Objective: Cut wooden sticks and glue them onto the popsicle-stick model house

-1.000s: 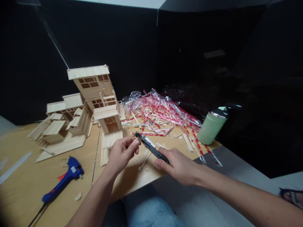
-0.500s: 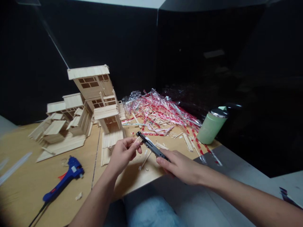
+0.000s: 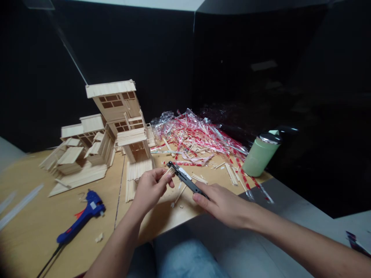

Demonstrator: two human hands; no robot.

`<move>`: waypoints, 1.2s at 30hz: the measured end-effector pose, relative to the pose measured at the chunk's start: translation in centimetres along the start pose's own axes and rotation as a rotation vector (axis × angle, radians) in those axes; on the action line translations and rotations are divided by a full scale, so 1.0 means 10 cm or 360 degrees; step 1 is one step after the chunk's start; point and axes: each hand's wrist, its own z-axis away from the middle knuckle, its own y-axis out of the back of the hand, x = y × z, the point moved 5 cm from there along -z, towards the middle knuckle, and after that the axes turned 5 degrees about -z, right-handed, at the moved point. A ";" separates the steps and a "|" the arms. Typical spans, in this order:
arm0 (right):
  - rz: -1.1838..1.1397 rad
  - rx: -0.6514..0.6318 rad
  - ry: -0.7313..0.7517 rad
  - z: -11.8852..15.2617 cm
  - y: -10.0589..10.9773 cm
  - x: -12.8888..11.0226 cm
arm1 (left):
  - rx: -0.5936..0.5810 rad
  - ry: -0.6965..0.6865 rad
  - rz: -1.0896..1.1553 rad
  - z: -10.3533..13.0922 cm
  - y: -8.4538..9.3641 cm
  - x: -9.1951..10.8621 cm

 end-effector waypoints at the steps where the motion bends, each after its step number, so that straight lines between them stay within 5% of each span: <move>1: 0.0027 0.0006 -0.0008 0.00 -0.01 -0.01 | 0.0000 0.0005 -0.0004 0.00 0.00 0.00; 10: 0.0103 0.0250 -0.0027 -0.21 0.03 0.12 | -0.0143 0.0023 0.0564 0.06 -0.09 0.04; 16: 0.1021 0.0563 -0.0435 -0.56 0.35 0.70 | 0.0173 -0.0027 0.0622 0.24 0.11 0.05; 21: 0.1426 0.0792 -0.0399 -0.70 0.34 0.95 | 0.0494 0.0079 0.0615 0.22 0.44 -0.12; 28: 0.1501 0.0996 -0.0331 -0.71 0.25 1.07 | 0.1014 0.0151 0.0525 -0.14 0.83 -0.29; 36: 0.1441 0.1032 -0.0277 -0.72 0.26 1.13 | 0.1035 0.0191 0.0655 -0.31 0.82 -0.33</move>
